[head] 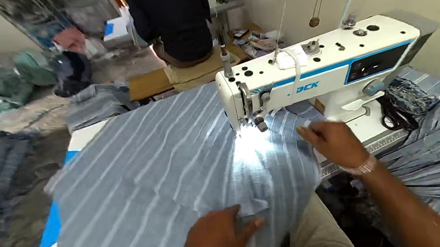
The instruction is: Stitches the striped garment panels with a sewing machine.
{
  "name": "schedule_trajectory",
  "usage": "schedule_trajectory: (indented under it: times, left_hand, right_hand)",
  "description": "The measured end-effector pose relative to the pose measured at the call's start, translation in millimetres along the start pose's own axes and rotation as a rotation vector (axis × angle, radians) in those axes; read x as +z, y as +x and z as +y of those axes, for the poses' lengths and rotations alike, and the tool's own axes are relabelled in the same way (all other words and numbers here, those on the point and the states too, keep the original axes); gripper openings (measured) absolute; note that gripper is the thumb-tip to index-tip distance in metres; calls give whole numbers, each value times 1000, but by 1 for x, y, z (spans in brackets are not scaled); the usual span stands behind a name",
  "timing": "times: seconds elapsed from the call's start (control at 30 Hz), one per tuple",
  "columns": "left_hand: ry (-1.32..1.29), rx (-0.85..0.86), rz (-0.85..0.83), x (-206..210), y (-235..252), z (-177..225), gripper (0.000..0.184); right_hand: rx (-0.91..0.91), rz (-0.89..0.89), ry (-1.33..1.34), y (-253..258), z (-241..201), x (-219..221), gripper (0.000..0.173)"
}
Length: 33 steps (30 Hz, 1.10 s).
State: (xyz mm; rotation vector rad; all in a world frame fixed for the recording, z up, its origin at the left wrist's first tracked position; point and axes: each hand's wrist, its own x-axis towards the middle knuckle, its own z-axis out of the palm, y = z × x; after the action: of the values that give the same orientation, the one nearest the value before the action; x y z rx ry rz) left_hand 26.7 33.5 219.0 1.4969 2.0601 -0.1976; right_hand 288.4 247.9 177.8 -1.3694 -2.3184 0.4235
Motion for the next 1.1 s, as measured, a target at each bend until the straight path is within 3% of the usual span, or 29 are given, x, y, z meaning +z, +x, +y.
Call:
schedule_trajectory:
  times: [0.1,0.17,0.27,0.43,0.63,0.7,0.77,0.83,0.93,1.1]
  left_hand:
    - [-22,145,318,-42,56,-56,56]
    - [43,153,498,-50,104,-115,59]
    - [91,-23,600,-15,125,-185,83]
    - [36,-181,678,31,86,-186,94]
    - [-50,-320,669,35,54,-230,99]
    - [-56,-357,700,39,42,-249,98]
    - [-58,-335,726,39,38,-262,96]
    - [-76,-336,715,34,39,-266,96]
    - [-178,-336,666,24,40,-263,88]
    - [-157,-324,710,32,36,-275,97]
  right_hand:
    - [277,-405,256,-82,34,15,52]
    - [355,-411,566,-118,50,50,44]
    - [406,-278,910,-148,49,90,54]
    - [355,-249,737,-158,74,101,36]
    - [377,-305,278,-136,107,33,36]
    - [389,-329,124,-134,86,12,36]
    - [360,-189,122,-132,47,6,32]
    - [318,-206,277,-121,-2,19,37]
    - [329,-407,598,-104,-66,61,57]
    - [575,-208,1088,-107,-107,97,43]
